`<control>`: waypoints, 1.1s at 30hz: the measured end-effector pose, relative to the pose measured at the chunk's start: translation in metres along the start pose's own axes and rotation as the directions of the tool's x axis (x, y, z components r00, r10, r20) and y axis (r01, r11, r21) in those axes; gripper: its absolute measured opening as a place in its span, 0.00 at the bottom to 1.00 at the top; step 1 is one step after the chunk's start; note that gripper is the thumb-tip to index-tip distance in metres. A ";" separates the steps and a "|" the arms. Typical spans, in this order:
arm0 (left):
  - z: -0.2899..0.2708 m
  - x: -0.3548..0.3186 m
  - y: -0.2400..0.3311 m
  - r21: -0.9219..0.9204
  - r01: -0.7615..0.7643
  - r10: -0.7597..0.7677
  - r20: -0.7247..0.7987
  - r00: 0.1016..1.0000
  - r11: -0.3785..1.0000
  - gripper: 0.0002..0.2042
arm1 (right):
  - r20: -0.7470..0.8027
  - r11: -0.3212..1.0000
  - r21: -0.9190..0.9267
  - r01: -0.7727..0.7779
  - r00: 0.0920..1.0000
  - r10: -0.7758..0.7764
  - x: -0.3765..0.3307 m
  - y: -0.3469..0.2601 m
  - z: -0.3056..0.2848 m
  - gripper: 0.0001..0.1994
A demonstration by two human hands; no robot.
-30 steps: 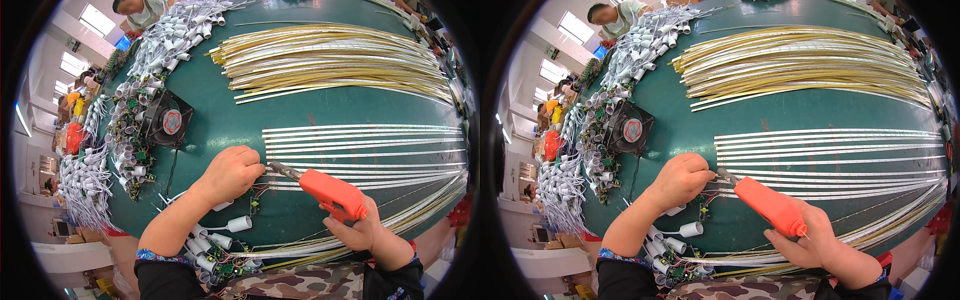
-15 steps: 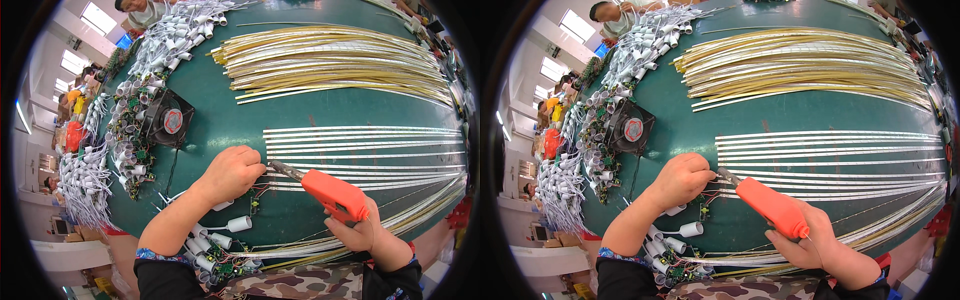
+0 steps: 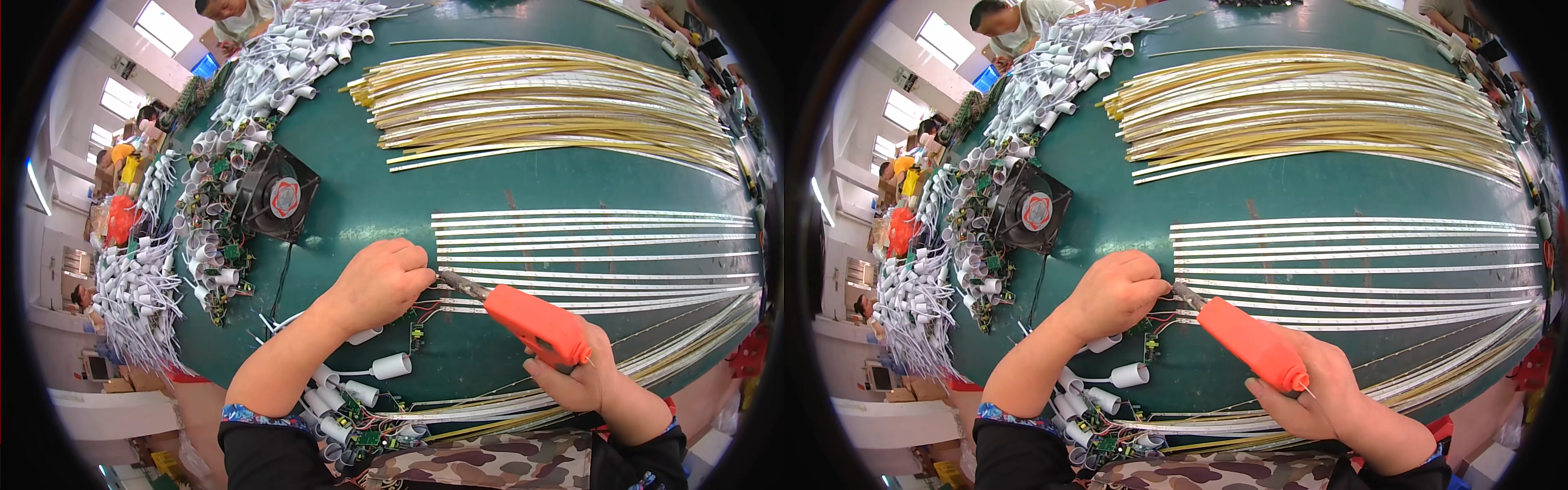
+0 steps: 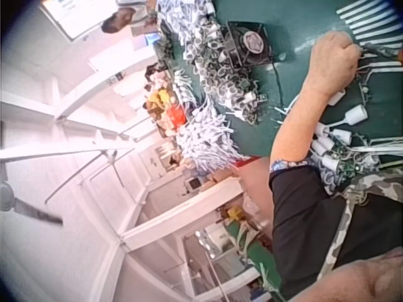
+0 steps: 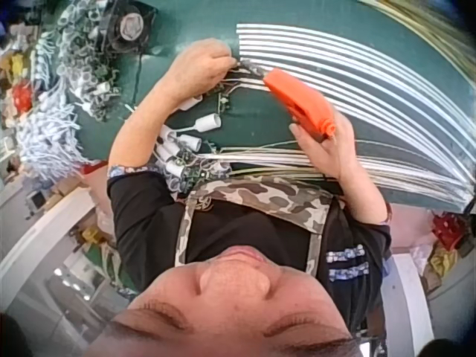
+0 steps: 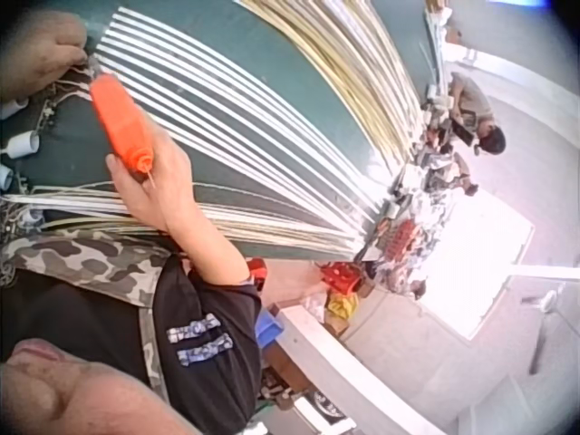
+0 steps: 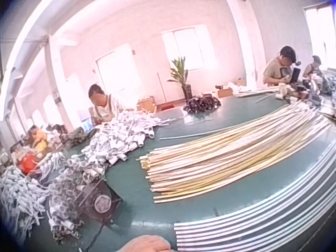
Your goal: The person arranges LED strips in a row on the table by hand. The person then solders wires from circuit boards onto the ends of the LED strips using a soldering gun.
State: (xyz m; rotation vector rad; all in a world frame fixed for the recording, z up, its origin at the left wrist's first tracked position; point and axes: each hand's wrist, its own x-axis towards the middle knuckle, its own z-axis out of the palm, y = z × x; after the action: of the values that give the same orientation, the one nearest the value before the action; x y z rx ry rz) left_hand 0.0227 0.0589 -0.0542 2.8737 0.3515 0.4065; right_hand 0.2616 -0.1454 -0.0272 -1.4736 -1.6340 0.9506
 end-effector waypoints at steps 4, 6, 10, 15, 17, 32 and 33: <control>-0.004 0.000 0.000 -0.023 0.011 -0.010 0.034 0.999 1.000 0.06 | -0.024 0.997 0.068 0.029 0.999 -0.027 -0.001 -0.001 -0.004 0.26; -0.004 0.000 -0.001 -0.024 0.012 -0.011 0.037 0.999 1.000 0.06 | -0.053 0.998 0.051 0.031 0.998 -0.029 -0.001 0.000 0.000 0.26; -0.002 0.002 -0.003 -0.036 0.004 -0.003 0.034 0.999 0.999 0.07 | -0.064 0.995 0.096 -0.018 0.998 0.025 -0.004 0.001 0.000 0.26; -0.004 -0.005 -0.002 -0.029 0.019 -0.019 0.033 0.999 0.999 0.06 | -0.072 0.998 0.037 0.056 0.996 -0.054 -0.001 0.001 -0.002 0.25; -0.003 -0.009 -0.003 -0.034 0.010 -0.008 0.043 0.999 0.999 0.04 | -0.125 0.994 0.008 0.112 0.986 -0.110 -0.002 0.007 0.003 0.24; -0.127 -0.277 -0.024 -0.129 0.936 -0.727 -0.667 0.163 0.328 0.15 | -0.317 0.896 0.431 -0.110 0.911 0.264 -0.021 0.016 0.009 0.28; -0.118 -0.310 -0.030 -0.124 0.939 -0.719 -0.677 0.156 0.321 0.15 | -0.321 0.896 0.429 -0.110 0.909 0.265 -0.019 0.017 0.009 0.28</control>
State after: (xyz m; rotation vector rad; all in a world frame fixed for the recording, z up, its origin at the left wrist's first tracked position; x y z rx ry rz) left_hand -0.3077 0.0269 -0.0268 2.0375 2.2421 1.1178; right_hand 0.2626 -0.1634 -0.0473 -1.4318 -0.9606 0.9722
